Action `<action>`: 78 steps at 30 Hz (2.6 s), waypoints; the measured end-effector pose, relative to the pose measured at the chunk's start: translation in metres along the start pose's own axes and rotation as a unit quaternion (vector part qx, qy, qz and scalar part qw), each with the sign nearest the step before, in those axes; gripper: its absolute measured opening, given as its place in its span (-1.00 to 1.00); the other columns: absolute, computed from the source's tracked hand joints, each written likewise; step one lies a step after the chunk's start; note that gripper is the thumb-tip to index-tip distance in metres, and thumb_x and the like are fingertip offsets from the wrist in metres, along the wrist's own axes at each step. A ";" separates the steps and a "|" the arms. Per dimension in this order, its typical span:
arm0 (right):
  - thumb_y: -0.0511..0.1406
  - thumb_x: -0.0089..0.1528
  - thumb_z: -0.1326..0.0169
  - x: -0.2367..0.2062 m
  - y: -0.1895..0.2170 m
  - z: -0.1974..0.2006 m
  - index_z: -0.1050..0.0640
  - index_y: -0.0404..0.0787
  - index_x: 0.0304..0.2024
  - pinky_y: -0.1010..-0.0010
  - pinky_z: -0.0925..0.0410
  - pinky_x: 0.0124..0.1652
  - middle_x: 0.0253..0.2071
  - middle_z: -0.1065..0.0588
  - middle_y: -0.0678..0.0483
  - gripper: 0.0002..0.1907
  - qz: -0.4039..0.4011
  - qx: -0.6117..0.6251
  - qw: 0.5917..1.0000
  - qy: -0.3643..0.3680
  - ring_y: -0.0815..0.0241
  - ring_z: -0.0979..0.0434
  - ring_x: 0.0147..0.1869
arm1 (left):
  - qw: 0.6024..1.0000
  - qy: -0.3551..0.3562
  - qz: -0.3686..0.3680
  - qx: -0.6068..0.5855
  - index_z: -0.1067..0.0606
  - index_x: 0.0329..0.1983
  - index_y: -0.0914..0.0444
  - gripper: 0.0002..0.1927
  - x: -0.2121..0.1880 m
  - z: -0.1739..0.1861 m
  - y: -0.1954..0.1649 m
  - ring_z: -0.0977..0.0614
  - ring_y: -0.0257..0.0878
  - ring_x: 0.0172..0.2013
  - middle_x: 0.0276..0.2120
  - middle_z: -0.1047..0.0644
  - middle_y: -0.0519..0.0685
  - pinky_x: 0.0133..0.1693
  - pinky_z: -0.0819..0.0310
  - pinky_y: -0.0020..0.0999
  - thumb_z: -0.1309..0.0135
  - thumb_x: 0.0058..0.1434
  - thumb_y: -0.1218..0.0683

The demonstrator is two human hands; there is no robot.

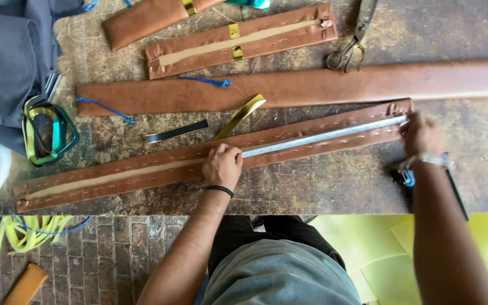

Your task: The person cuts a green strap with shears, measures brown leather pieces with a tape measure, and attaches gold-colored metal strips using a staple gun. The person also handles blue plastic ties and places finished pieces on the workbench.

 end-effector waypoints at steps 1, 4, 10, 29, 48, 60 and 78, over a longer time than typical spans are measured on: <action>0.17 0.44 0.06 -0.021 -0.006 -0.026 -0.53 -0.22 -0.28 0.25 -0.25 -0.35 -0.46 -0.43 0.06 -0.39 -0.008 0.156 0.987 0.047 0.22 -0.36 -0.41 | 1.000 -0.019 -0.013 -0.001 -0.65 -0.28 0.04 -0.91 -0.001 0.000 0.000 -0.61 -0.14 -0.14 -0.19 -0.61 -0.12 -0.16 -0.59 -0.17 -0.21 0.22 -0.02; 0.23 0.38 0.43 -0.114 -0.041 -0.132 -0.46 -0.14 -0.55 0.30 -0.05 -0.52 -0.62 -0.31 0.10 -0.23 -0.072 0.102 0.965 0.229 0.22 -0.12 -0.59 | 0.998 -0.041 -0.036 -0.009 -0.64 -0.30 0.04 -0.92 -0.005 -0.002 0.000 -0.63 -0.15 -0.13 -0.22 -0.61 -0.13 -0.15 -0.59 -0.17 -0.21 0.23 -0.01; -0.20 0.29 -0.04 -0.213 -0.036 -0.248 -0.55 -0.12 -0.42 0.51 -0.18 -0.59 -0.61 -0.40 0.20 -0.78 -0.143 0.213 0.904 0.343 0.37 -0.26 -0.62 | 0.998 -0.043 -0.047 -0.017 -0.63 -0.30 0.04 -0.94 -0.004 -0.004 0.000 -0.63 -0.16 -0.16 -0.24 -0.61 -0.15 -0.17 -0.60 -0.19 -0.21 0.21 0.01; -0.24 0.21 -0.29 -0.201 -0.019 -0.247 -0.69 -0.33 -0.34 0.48 -0.33 -0.51 -0.51 -0.56 0.09 -0.77 -0.098 0.169 0.953 0.232 0.32 -0.47 -0.53 | 0.998 -0.029 -0.053 -0.024 -0.62 -0.38 0.06 -0.92 0.002 -0.009 -0.001 -0.62 -0.17 -0.20 -0.31 -0.60 -0.12 -0.30 -0.60 -0.19 -0.22 0.20 0.01; -0.28 0.21 -0.28 -0.201 -0.019 -0.250 -0.67 -0.33 -0.36 0.49 -0.33 -0.49 -0.49 -0.60 0.05 -0.80 -0.105 0.210 0.941 0.245 0.32 -0.49 -0.52 | 0.983 -0.010 -0.039 -0.176 -0.70 -0.26 -0.02 -0.93 0.038 -0.021 -0.030 -0.59 -0.25 -0.36 -0.31 -0.62 -0.13 -0.35 -0.48 -0.35 -0.25 0.22 -0.01; -0.29 0.24 -0.26 -0.203 -0.018 -0.254 -0.66 -0.36 -0.33 0.45 -0.40 -0.43 -0.45 -0.60 0.01 -0.79 -0.113 0.236 0.925 0.274 0.28 -0.55 -0.49 | 0.996 -0.072 -0.047 0.013 -0.36 0.30 0.20 -0.28 0.053 0.026 0.058 -0.57 -0.09 -0.16 -0.14 -0.58 0.06 -0.19 -0.56 -0.09 -0.25 0.14 -0.17; -0.32 0.26 -0.24 -0.193 -0.029 -0.258 -0.63 -0.45 -0.20 0.46 -0.44 -0.39 -0.36 -0.62 -0.01 -0.76 -0.125 0.269 0.905 0.306 0.23 -0.59 -0.41 | 0.985 0.058 0.049 -0.154 -0.36 0.00 0.07 -0.23 0.002 -0.021 -0.014 -0.48 -0.02 0.07 0.03 -0.42 -0.01 -0.01 -0.48 -0.05 -0.53 -0.22 -0.13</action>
Point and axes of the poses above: each hand's wrist, its own x-axis towards the middle knuckle, its own z-axis out of the back of the hand, y = z × x, the point moved 7 cm from there along x, towards the middle knuckle
